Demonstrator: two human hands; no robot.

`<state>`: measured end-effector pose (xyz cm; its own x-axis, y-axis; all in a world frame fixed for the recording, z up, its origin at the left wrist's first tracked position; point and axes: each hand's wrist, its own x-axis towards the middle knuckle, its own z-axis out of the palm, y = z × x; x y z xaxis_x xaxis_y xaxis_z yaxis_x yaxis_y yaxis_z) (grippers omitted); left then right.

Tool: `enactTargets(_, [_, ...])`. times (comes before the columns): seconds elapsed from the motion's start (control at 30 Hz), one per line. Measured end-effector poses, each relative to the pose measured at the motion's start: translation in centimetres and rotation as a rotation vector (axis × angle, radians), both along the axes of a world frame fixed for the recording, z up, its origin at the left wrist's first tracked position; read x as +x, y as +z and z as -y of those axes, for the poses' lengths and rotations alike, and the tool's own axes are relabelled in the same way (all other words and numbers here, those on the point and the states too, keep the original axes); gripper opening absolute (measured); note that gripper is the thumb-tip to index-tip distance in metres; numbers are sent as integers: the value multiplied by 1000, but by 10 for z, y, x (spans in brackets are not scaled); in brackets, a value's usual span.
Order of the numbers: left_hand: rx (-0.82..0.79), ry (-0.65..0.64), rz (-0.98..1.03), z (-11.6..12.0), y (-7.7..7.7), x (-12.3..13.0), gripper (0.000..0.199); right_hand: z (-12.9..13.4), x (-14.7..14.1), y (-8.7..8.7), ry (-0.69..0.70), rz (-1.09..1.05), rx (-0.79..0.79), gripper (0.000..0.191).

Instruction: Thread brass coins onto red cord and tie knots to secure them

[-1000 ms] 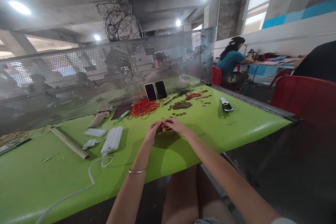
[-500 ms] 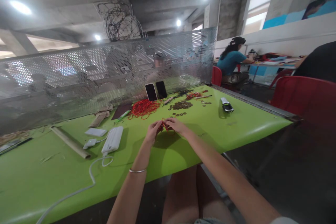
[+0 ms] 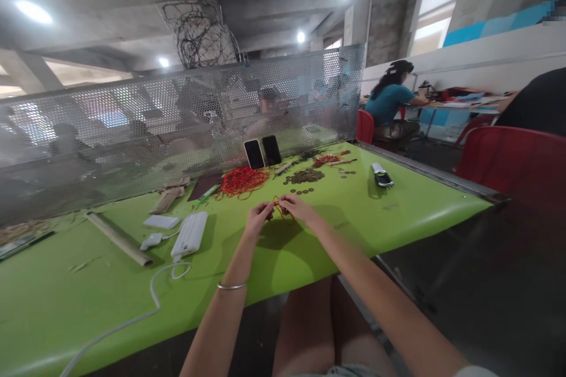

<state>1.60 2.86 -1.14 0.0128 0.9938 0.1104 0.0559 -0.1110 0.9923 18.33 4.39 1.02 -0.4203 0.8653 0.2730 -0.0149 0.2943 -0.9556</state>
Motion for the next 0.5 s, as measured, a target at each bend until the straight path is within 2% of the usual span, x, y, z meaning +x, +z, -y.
enactTargets(0.2, [-5,-6,-49,2,2,1,27,-3,0,0,-75,49,20,20])
enactTargets(0.37, [-17,17,-73,4,7,3,28,3,1,1,-18,122,56,27])
enactTargets(0.5, [-19,36,-82,5,9,4,29,4,1,0,-32,156,90,26])
